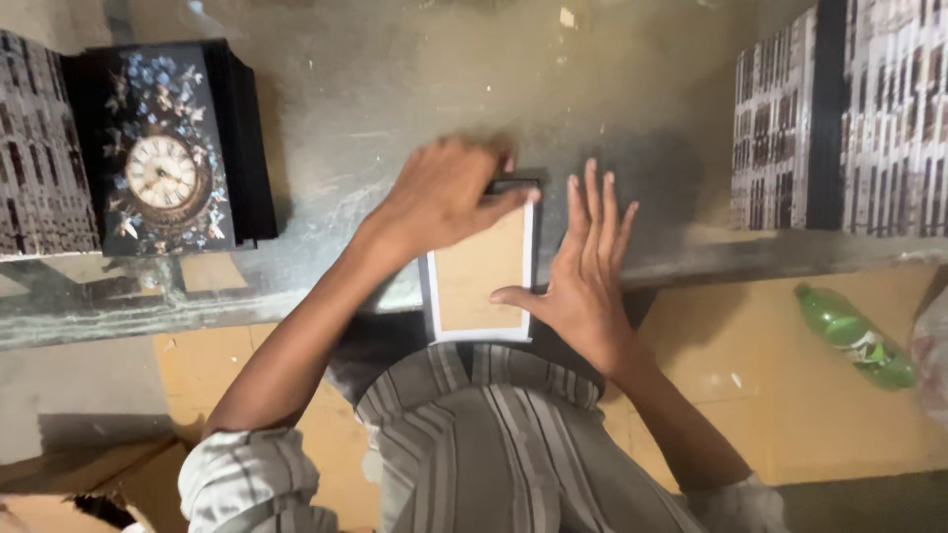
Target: The person assembles picture frames by hand. They pick up a printed image of a clock and a white cardboard backing, align them, and press the edges together to form a frame. The person repeats this process for multiple units, stacking the finished frames on the table.
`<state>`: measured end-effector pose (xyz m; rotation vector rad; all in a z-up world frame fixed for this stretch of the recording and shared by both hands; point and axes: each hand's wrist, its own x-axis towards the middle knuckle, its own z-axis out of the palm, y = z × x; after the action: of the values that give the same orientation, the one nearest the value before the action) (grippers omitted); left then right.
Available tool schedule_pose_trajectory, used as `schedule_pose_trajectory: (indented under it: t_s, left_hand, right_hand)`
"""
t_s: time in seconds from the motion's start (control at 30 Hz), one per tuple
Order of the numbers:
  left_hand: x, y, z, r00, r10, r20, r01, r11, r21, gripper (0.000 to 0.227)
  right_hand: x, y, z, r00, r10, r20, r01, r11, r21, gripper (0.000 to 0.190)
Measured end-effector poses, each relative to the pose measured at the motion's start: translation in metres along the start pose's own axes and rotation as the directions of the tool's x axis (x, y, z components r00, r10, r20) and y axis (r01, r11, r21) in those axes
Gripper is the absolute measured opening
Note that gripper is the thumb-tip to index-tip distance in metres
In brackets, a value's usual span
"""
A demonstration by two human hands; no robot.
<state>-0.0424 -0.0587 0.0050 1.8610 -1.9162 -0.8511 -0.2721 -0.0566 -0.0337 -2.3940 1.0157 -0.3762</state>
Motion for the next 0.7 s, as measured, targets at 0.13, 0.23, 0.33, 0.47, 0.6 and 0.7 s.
schedule_pose_trajectory:
  t_s: [0.13,0.23,0.33,0.47,0.6,0.7]
  left_hand:
    - [-0.025,-0.011,-0.018,0.978,-0.006,-0.208,-0.045,0.969,-0.242,0.028]
    - [-0.051,-0.011,-0.013,0.739,-0.224,-0.635,-0.360,0.666,-0.654,0.013]
    - [-0.064,-0.008,-0.003,0.928,-0.273,-0.254,-0.130,0.403,-0.906,0.016]
    - [-0.067,-0.012,0.009,0.962,-0.026,0.271,0.135,0.909,-0.393,0.036]
    - [-0.072,-0.009,0.017,0.988,-0.056,-0.145,-0.076,0.641,-0.764,0.038]
    - [-0.065,-0.007,0.028,0.913,-0.306,-0.268,-0.134,0.396,-0.909,0.037]
  right_hand:
    - [0.005,0.009,-0.010,0.985,0.023,-0.173,-0.027,0.999,-0.021,0.135]
    - [0.003,0.021,-0.021,0.888,0.146,-0.436,-0.051,0.974,0.221,0.117]
    - [0.013,0.023,-0.026,0.913,0.250,-0.323,0.072,0.679,0.731,0.102]
    - [0.037,0.022,-0.016,0.939,0.342,-0.017,-0.073,0.248,0.966,0.055]
    - [0.037,0.026,-0.016,0.953,0.293,0.082,-0.206,0.424,0.882,0.029]
    - [0.029,0.041,-0.005,0.964,0.225,0.144,-0.250,0.568,0.784,0.010]
